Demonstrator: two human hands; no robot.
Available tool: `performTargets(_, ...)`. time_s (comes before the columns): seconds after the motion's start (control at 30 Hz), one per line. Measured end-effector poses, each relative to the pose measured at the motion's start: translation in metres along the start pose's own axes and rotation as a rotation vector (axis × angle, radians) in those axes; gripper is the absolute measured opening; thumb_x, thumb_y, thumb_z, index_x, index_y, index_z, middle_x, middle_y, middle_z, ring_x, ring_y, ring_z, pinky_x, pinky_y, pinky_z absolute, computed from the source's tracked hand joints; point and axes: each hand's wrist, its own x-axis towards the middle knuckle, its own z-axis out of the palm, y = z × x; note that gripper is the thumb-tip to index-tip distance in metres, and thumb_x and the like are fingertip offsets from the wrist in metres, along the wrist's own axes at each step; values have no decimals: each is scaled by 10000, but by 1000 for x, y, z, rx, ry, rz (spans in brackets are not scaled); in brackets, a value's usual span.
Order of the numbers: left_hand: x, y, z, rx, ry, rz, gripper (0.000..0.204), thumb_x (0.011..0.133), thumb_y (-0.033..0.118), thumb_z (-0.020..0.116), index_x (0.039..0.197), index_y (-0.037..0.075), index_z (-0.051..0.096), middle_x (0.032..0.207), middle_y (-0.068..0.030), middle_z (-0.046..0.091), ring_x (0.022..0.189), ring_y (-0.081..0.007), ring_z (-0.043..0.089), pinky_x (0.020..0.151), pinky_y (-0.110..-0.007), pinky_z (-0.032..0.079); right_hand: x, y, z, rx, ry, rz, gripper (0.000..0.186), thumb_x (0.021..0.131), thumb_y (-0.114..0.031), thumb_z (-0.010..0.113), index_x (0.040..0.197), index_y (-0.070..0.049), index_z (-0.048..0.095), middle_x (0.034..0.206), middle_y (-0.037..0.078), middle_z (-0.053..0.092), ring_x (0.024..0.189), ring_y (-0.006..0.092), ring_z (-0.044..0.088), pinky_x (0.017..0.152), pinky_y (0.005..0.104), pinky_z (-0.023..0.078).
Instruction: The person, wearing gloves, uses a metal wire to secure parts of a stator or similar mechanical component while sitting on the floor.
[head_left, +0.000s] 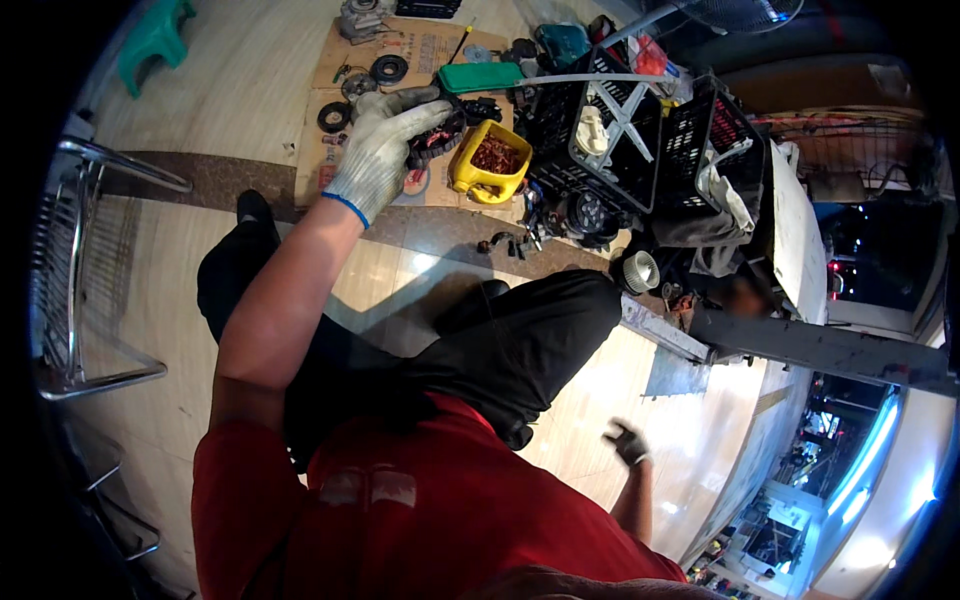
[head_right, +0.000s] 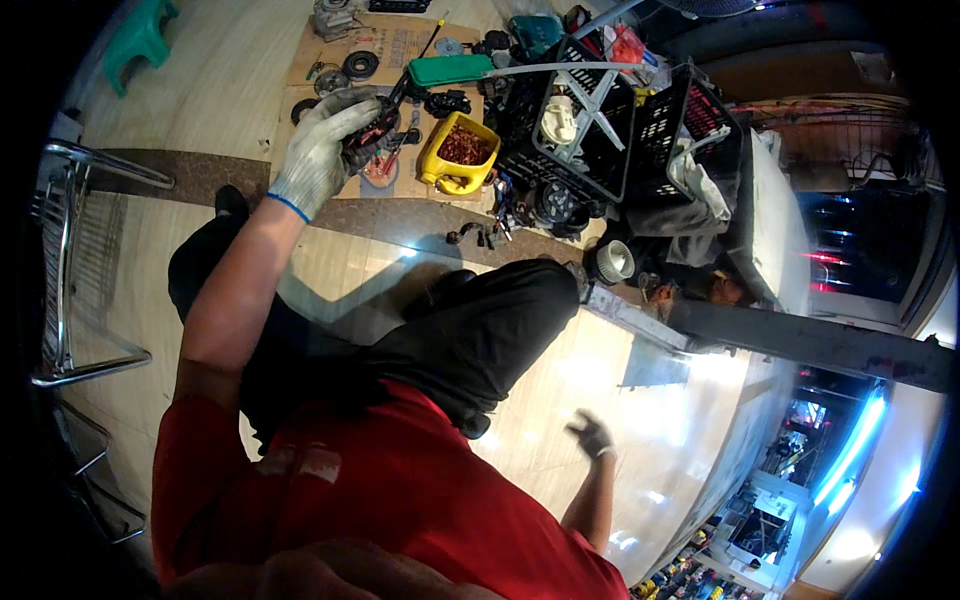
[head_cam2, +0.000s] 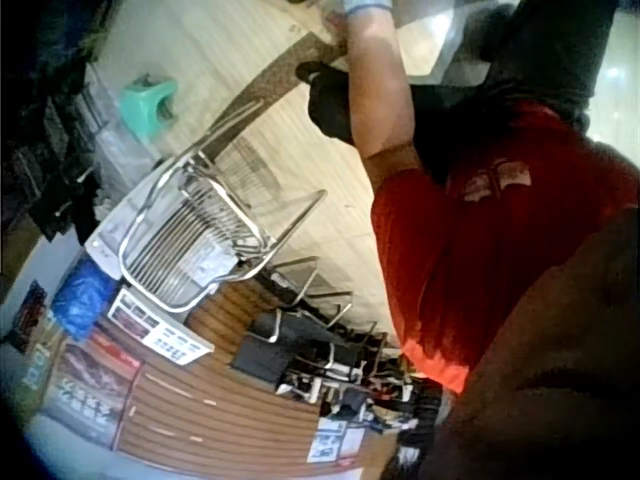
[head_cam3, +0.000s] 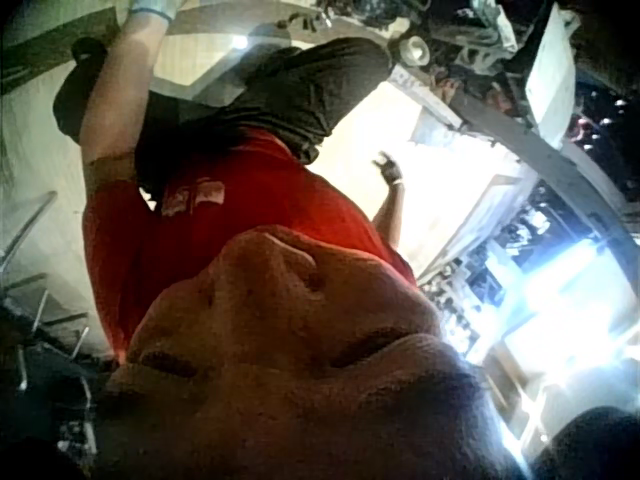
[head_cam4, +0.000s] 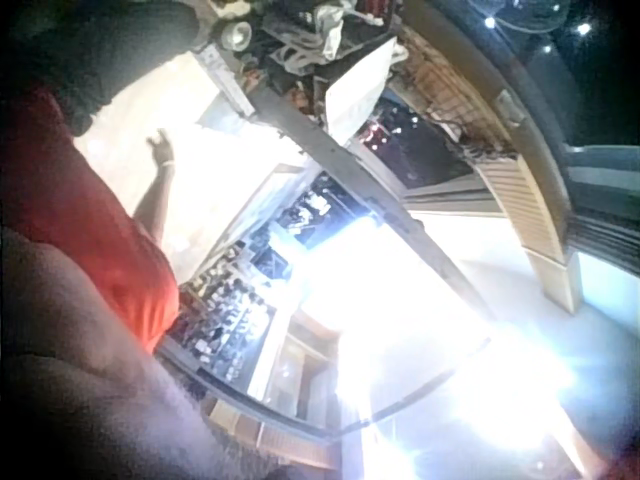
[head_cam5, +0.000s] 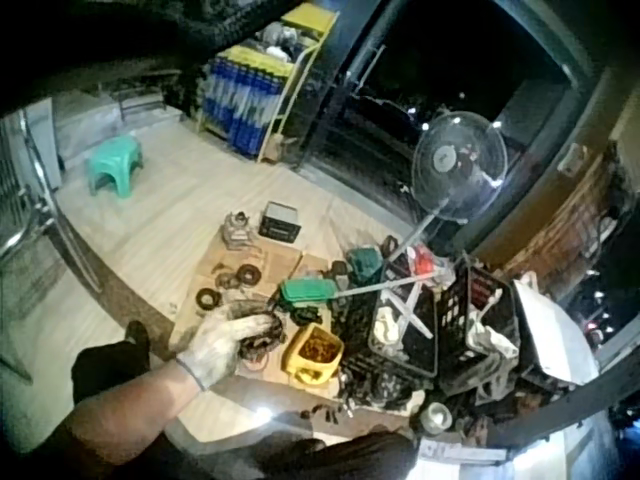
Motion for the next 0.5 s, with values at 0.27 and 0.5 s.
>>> performTargets(0.27,0,-5,1,-28,-35,-24,258,884,59,673,1114,-44,619,1000,-100,694,877,-148,679,811,-250,558,8,-457,171,-285,592,-926,450,904,-55,590,1347,-20,522,1300,148,599,1167,206,576,1015,323,436)
performTargets(0.5,4,5,-10,-36,-18,34,257,887,89,666,1123,12,602,1015,-113,689,875,-197,696,739,-304,598,39,-533,305,185,-563,-536,398,960,-328,552,1221,-35,620,844,64,639,673,136,589,626,257,484)
